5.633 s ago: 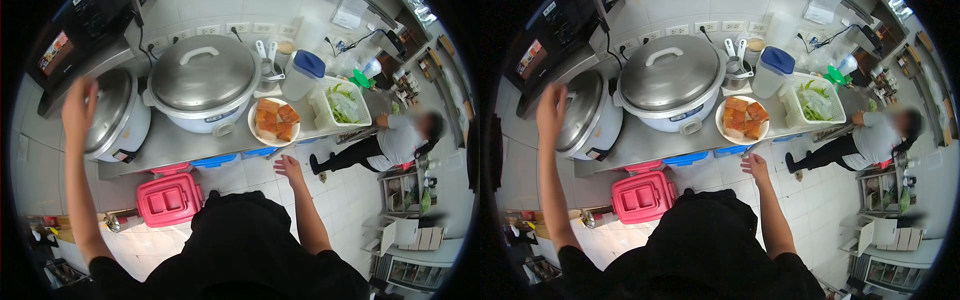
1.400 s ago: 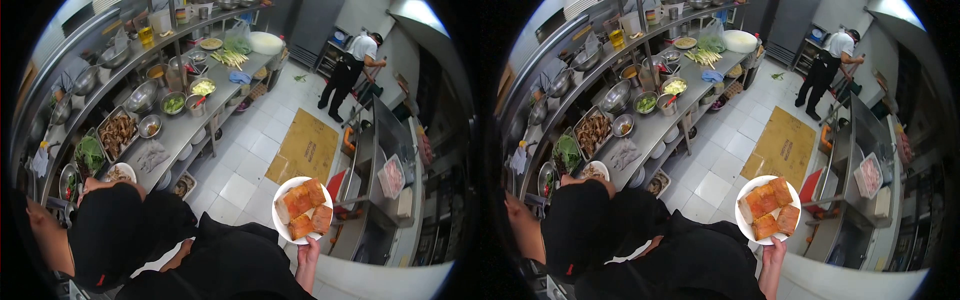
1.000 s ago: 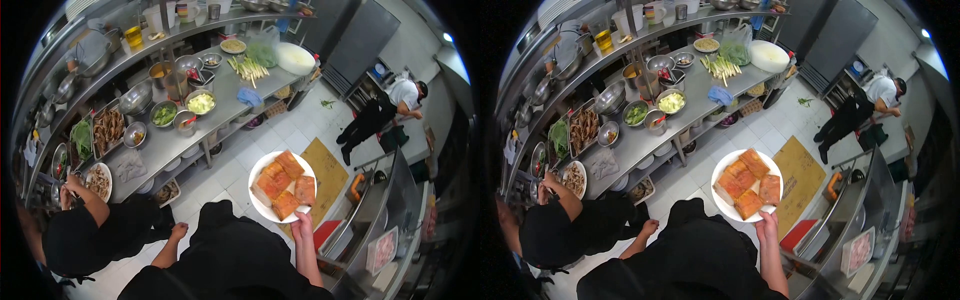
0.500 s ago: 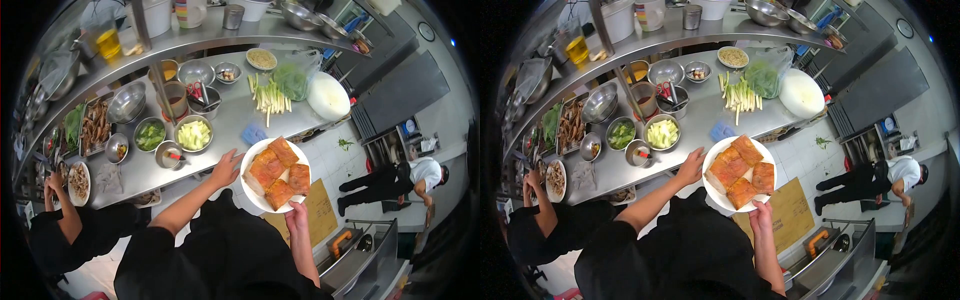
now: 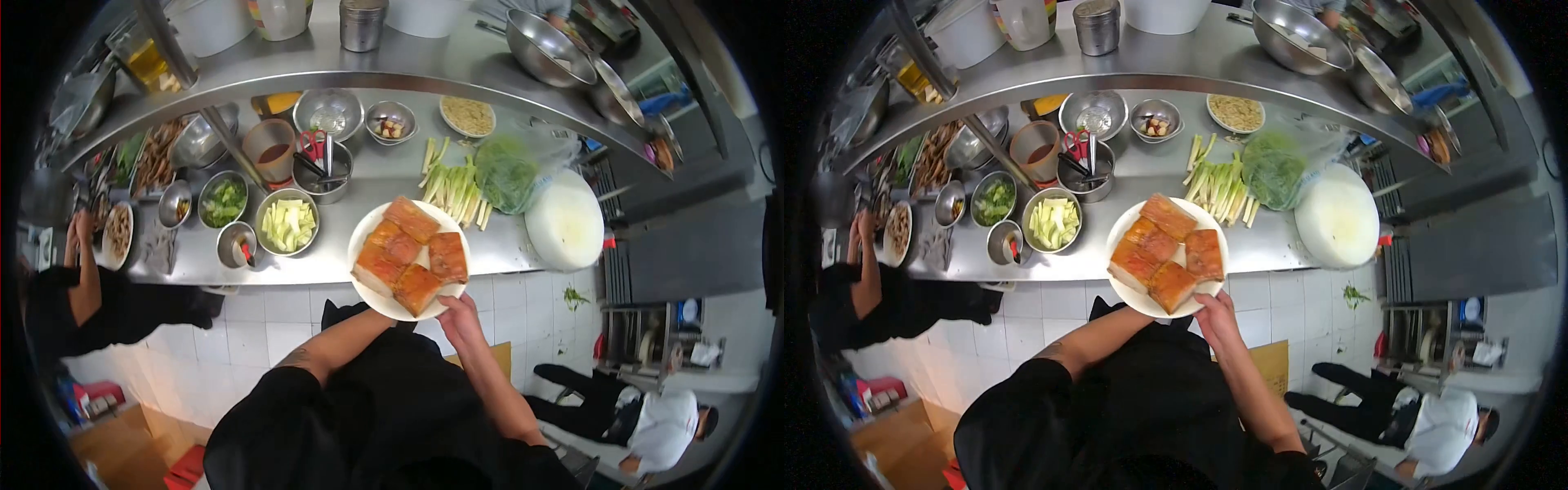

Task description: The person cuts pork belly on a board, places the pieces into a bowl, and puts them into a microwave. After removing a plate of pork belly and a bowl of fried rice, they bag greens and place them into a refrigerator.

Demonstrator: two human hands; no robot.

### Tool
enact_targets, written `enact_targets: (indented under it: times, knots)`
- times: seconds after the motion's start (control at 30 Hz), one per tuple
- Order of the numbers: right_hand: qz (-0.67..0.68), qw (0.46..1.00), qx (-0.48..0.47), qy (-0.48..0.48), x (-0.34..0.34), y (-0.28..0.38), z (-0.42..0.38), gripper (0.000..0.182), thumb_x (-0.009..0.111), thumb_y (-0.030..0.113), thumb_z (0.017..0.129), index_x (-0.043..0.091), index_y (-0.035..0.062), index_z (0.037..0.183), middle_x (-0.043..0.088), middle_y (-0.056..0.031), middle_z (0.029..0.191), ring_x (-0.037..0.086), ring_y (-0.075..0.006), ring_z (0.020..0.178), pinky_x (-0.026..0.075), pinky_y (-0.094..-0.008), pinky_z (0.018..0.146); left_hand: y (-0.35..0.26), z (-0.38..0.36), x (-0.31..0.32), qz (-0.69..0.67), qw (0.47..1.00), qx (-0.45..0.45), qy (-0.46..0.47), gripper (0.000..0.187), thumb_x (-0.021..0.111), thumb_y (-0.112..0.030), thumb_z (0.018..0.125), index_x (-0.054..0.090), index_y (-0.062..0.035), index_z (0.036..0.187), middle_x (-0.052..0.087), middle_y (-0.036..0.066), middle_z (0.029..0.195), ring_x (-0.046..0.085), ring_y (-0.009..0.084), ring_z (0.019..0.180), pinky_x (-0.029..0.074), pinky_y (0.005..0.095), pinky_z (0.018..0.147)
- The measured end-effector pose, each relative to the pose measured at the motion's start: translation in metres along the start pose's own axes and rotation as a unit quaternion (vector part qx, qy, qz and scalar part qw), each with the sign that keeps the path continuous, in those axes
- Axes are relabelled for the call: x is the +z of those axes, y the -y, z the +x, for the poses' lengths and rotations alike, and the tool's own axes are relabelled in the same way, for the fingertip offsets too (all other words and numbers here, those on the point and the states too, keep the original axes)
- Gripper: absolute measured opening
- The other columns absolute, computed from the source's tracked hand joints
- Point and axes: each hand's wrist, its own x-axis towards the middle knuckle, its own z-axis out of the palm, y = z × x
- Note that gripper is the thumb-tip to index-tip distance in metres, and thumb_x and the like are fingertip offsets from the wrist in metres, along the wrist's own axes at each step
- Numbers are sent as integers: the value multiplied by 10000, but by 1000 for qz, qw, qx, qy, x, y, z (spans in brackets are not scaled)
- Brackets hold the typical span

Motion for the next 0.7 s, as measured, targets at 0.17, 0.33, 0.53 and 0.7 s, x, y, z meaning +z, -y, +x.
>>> enact_targets:
  times: [0.17,0.33,0.53,0.7]
  knots:
    - [-31,996,62,59,-12,-1,66,483,627,-52,962,551,-54,1439,667,-195,1400,670,-346,1304,542,-473,1132,-49,-14,10,-12,997,-67,31,761,681,-456,1017,447,-56,1620,531,279,1557,484,416,1491,367,569,1247]
    - [-43,989,102,96,-18,-26,117,453,615,-50,960,590,-25,1412,673,-175,1388,683,-334,1273,585,-486,1065,-78,-122,-23,-39,980,-176,-84,804,770,-380,954,437,-32,1598,393,274,1674,374,428,1571,274,670,1265]
    - [-23,991,100,89,-19,-62,155,474,620,-50,970,560,8,1437,662,-150,1415,668,-319,1298,587,-502,1059,-54,-332,-9,-77,880,-454,-119,693,720,-261,1005,459,-22,1601,312,282,1737,434,457,1537,311,771,1178]
    - [-52,988,95,112,-7,-55,157,413,600,-19,1022,566,7,1433,669,-144,1401,689,-291,1259,595,-455,1038,-62,-386,-11,-143,830,-475,-257,522,662,-88,1021,548,62,1507,490,297,1623,677,428,1272,591,431,1028]
